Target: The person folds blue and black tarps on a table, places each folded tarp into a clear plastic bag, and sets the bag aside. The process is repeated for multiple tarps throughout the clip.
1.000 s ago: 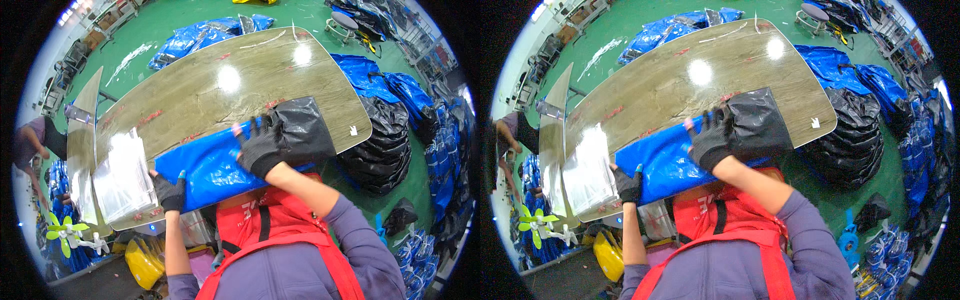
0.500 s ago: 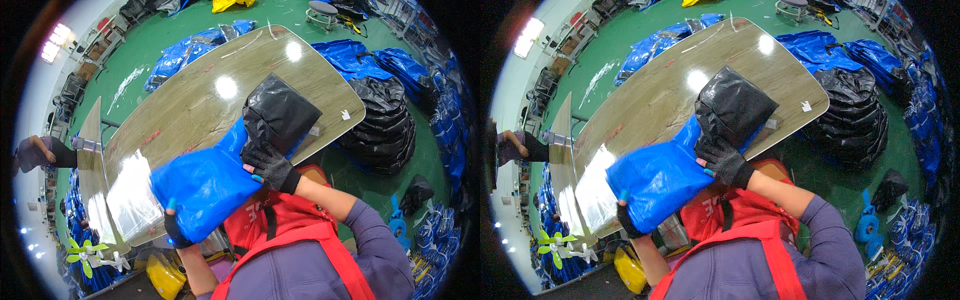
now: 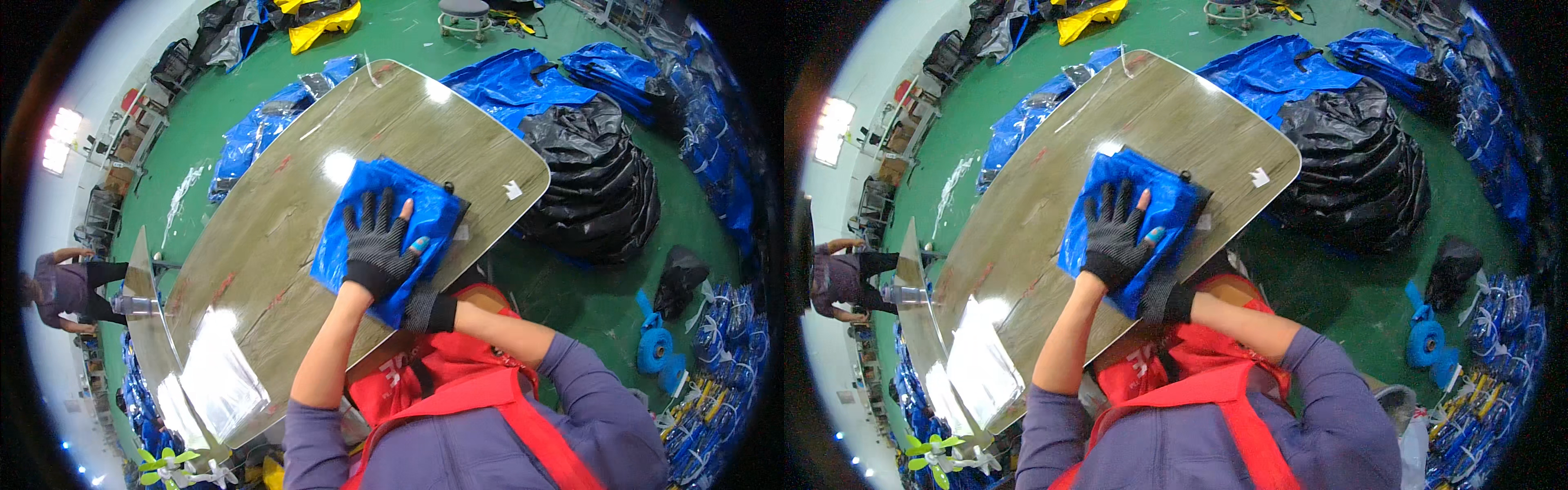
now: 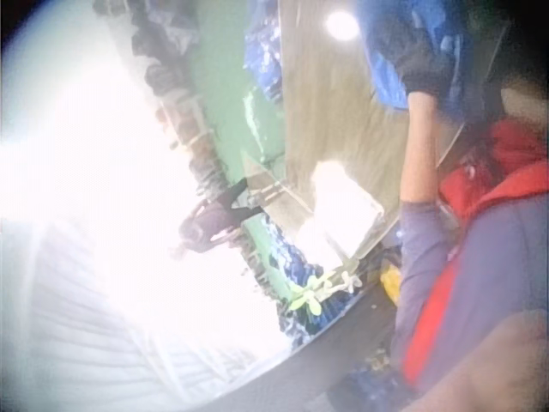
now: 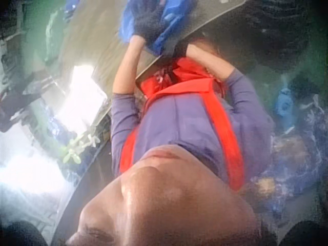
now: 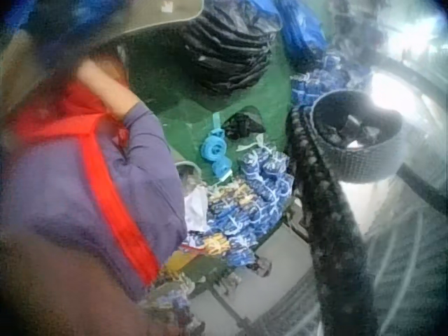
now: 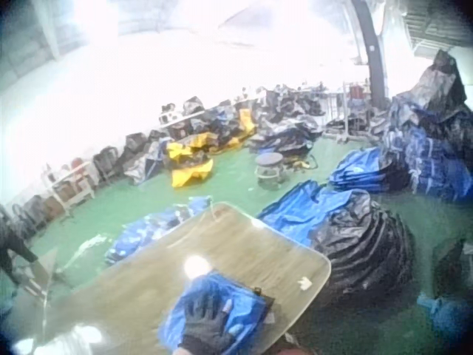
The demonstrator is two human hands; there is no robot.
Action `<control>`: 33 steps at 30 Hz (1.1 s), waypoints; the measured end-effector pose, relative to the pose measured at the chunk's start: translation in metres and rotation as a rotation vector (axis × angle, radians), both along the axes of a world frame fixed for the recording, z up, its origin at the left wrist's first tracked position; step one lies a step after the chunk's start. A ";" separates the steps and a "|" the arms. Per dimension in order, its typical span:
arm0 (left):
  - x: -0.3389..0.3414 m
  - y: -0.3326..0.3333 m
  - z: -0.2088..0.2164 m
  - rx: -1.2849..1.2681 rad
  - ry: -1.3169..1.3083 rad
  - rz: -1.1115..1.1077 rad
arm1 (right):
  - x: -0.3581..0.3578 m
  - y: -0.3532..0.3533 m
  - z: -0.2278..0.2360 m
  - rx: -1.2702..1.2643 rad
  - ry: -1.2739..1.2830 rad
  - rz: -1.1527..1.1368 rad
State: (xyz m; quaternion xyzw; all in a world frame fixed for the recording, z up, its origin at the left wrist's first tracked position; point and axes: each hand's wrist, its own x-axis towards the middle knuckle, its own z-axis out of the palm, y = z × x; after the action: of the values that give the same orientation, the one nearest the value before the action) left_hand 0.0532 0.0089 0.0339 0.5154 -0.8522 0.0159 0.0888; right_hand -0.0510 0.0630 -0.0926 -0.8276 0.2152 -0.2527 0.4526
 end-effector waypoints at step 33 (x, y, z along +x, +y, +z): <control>0.042 0.124 -0.090 0.124 1.233 0.740 | -0.075 -0.063 0.073 0.943 -0.307 -0.347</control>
State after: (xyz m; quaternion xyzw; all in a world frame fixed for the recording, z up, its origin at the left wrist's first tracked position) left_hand 0.0947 0.1329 -0.0562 0.6895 -0.4159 -0.2972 0.5131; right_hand -0.1259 0.0001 -0.0200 -0.4395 0.3708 -0.3182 0.7537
